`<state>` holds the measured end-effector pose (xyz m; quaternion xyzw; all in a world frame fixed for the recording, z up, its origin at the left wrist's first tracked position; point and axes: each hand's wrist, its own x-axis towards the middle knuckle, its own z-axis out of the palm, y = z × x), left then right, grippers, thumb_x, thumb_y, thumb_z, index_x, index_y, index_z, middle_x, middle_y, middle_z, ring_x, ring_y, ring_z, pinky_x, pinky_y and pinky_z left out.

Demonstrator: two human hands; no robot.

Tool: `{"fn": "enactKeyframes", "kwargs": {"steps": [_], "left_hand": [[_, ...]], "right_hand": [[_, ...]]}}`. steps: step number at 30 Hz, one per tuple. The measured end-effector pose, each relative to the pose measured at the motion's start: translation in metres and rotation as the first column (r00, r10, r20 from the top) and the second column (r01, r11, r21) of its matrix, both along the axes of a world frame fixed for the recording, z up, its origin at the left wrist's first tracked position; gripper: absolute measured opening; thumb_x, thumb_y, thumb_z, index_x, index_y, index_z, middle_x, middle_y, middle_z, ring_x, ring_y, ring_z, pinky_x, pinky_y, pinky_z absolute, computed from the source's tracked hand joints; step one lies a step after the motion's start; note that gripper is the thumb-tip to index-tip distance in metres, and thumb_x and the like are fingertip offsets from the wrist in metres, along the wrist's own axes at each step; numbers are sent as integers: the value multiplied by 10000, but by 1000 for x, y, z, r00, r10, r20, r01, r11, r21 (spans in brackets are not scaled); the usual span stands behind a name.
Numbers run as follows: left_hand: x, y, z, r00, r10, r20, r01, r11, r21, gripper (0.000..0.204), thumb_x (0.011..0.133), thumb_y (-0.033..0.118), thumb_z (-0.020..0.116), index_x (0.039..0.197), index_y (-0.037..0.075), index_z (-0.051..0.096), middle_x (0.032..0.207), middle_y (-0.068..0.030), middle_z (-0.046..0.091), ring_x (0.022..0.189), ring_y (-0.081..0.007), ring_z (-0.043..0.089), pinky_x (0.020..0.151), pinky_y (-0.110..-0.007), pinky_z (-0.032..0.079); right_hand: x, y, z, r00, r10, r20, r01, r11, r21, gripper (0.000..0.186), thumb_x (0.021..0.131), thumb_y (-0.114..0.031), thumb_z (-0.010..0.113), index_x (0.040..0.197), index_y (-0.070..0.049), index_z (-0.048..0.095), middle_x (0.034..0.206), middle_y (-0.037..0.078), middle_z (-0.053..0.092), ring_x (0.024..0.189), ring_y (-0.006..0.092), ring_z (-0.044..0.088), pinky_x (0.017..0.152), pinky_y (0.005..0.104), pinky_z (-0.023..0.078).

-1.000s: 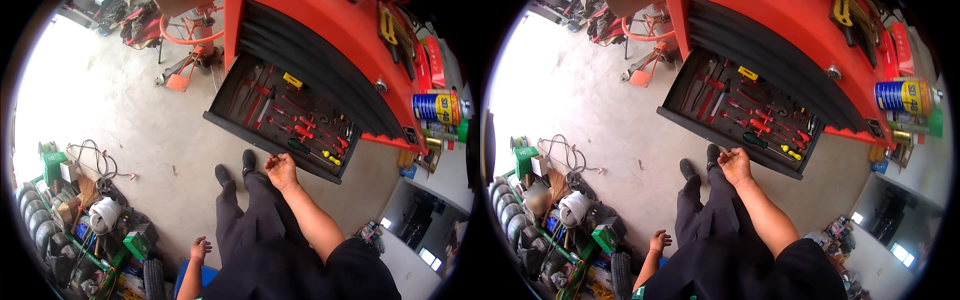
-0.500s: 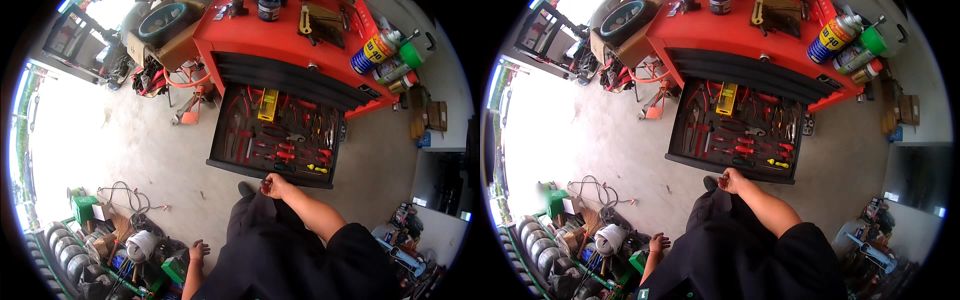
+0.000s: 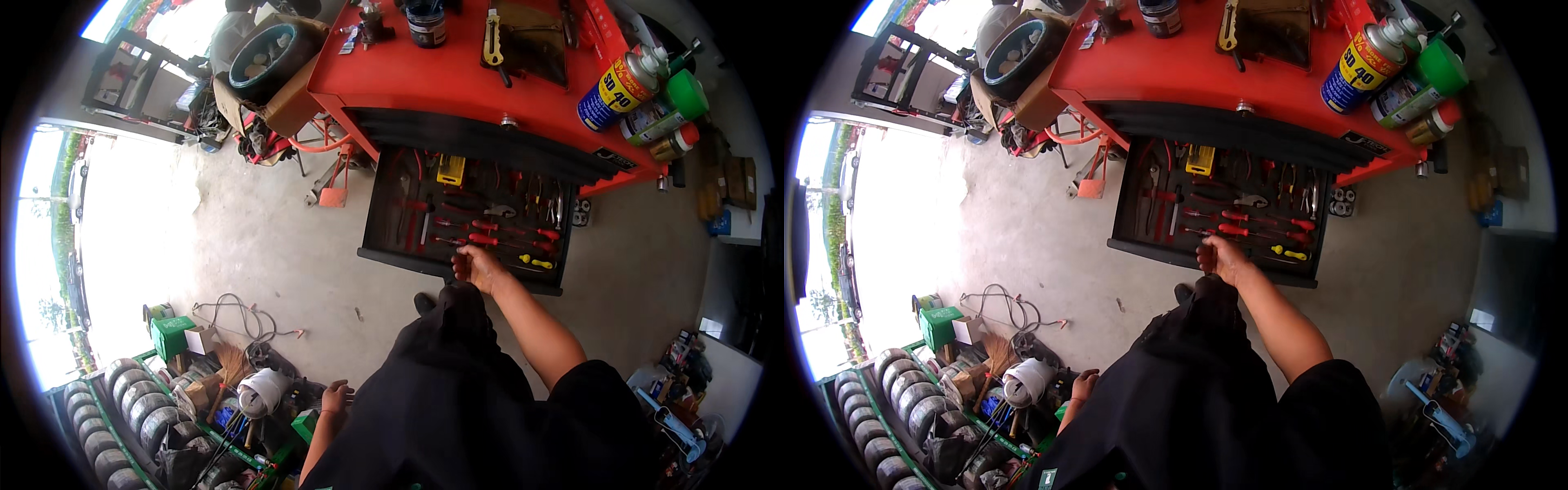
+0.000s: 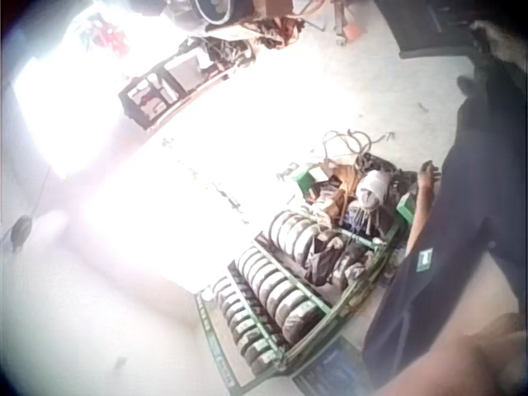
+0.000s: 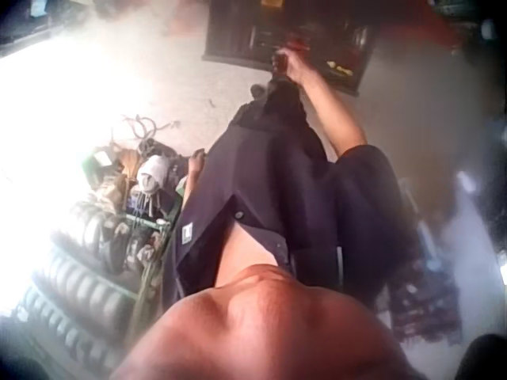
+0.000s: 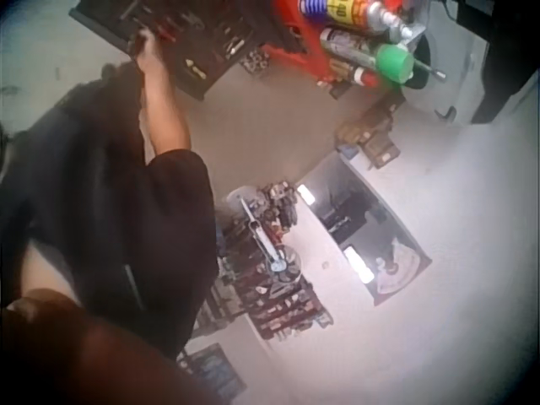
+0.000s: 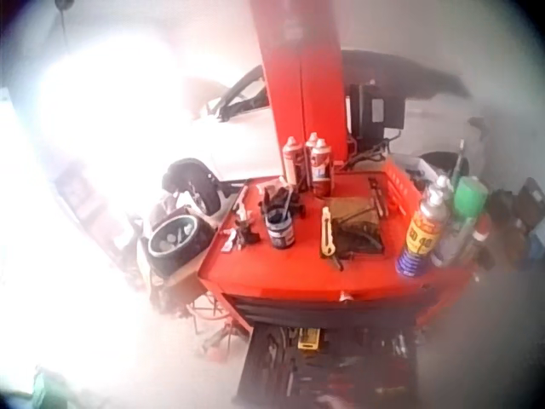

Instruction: The person works on various engine components, using pliers to manipulate wires and connectors, then retrieves a different pair of pliers from a tool chest before returning to reach into the back of the engine bay.

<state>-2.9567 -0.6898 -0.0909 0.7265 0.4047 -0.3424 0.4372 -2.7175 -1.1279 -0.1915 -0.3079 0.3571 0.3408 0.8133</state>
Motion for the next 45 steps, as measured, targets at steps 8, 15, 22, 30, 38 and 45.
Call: {"fn": "enactKeyframes", "kwargs": {"steps": [8,15,22,30,38,45], "left_hand": [[28,-7,1,983,-104,154,109,994,-22,335,902,136,531,1195,-16,582,982,-143,685,868,-208,656,763,-314,523],[-85,110,-110,975,-150,164,154,988,-18,277,902,128,585,1125,-28,638,1044,-86,696,946,-161,643,853,-289,494],[-114,118,-86,982,-109,157,91,989,114,273,886,158,582,1091,1,670,1030,-92,699,947,-163,645,852,-296,496],[-137,111,-93,982,-118,149,102,989,110,312,895,189,584,1139,8,656,1057,-99,702,972,-161,647,854,-290,492],[-185,144,-160,964,-256,-74,266,934,239,384,865,302,633,1139,36,665,1107,-152,686,1056,-209,644,890,-319,485],[-35,60,-68,938,-343,56,334,934,125,325,871,257,583,1080,34,695,995,-131,713,924,-208,676,837,-310,510]], "right_hand": [[154,-75,23,645,-698,312,722,690,51,134,878,-146,584,992,-77,563,958,75,645,887,225,656,806,407,541],[155,-66,-4,603,-775,191,789,614,0,142,880,-117,529,1012,-71,555,962,81,628,861,224,641,851,426,537],[169,-72,3,696,-697,171,718,670,-190,206,886,-171,540,1039,-35,517,917,90,572,895,274,631,897,458,525],[157,-87,-24,511,-837,196,842,533,84,265,857,-286,641,1002,-94,531,990,16,495,982,199,509,890,415,478],[20,-35,-18,630,-759,161,776,615,-137,405,879,-420,632,1066,-79,518,978,74,537,897,194,560,780,363,530],[-87,-28,19,897,-437,-62,418,886,-201,567,882,-540,599,1007,9,536,890,113,641,836,252,662,755,400,559]]}}
